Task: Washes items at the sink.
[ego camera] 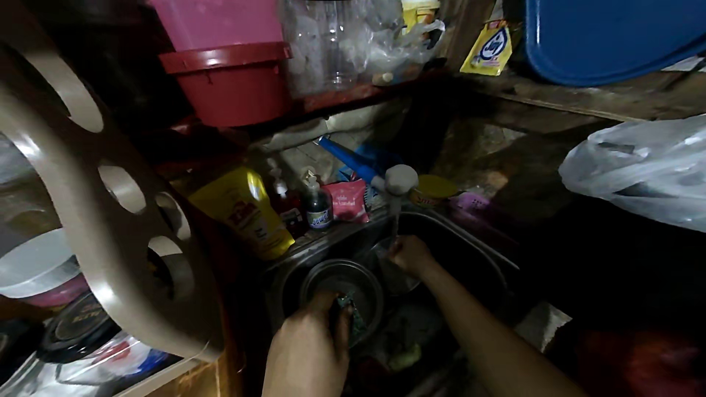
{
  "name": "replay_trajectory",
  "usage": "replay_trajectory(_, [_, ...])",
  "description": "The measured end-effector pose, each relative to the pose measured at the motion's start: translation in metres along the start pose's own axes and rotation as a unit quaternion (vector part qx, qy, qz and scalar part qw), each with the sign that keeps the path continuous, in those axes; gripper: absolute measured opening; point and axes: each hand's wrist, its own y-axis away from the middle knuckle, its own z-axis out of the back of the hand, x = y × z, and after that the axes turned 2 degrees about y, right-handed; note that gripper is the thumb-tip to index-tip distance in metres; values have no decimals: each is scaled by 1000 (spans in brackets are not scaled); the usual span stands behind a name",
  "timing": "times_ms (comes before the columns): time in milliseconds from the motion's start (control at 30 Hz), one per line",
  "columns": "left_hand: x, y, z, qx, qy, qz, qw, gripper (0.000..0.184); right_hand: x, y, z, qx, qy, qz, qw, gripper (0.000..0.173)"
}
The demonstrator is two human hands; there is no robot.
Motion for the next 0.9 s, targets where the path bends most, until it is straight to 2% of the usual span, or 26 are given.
replay_trajectory(200, [2,-1,-3,-7,-9,-4,1000,22,0,0,-1,5,44,-1,999,25])
replay_trajectory(300, [2,-2,-4,-8,-8,-3,1000,22,15,9,4,21,129,-25,991,32])
replay_trajectory(367, [3,-3,-5,-5,-7,-2,1000,22,12,1,-3,13,144,-28,989,33])
replay_trajectory(433, [4,-3,-5,1,-3,4,1000,22,1,-16,-10,10,68,-20,997,35])
replay_trajectory(533, [0,-3,0,21,5,25,999,23,-26,-42,-29,18,-113,10,993,35])
replay_trajectory(600, [-1,-3,1,20,4,26,999,23,-31,-43,-38,11,-137,17,990,33])
replay_trajectory(733, [0,-3,-1,13,3,11,1000,23,-20,-19,-53,10,-23,50,998,32])
replay_trajectory(900, [1,-3,0,9,7,9,1000,23,-13,-15,-61,66,135,42,988,32])
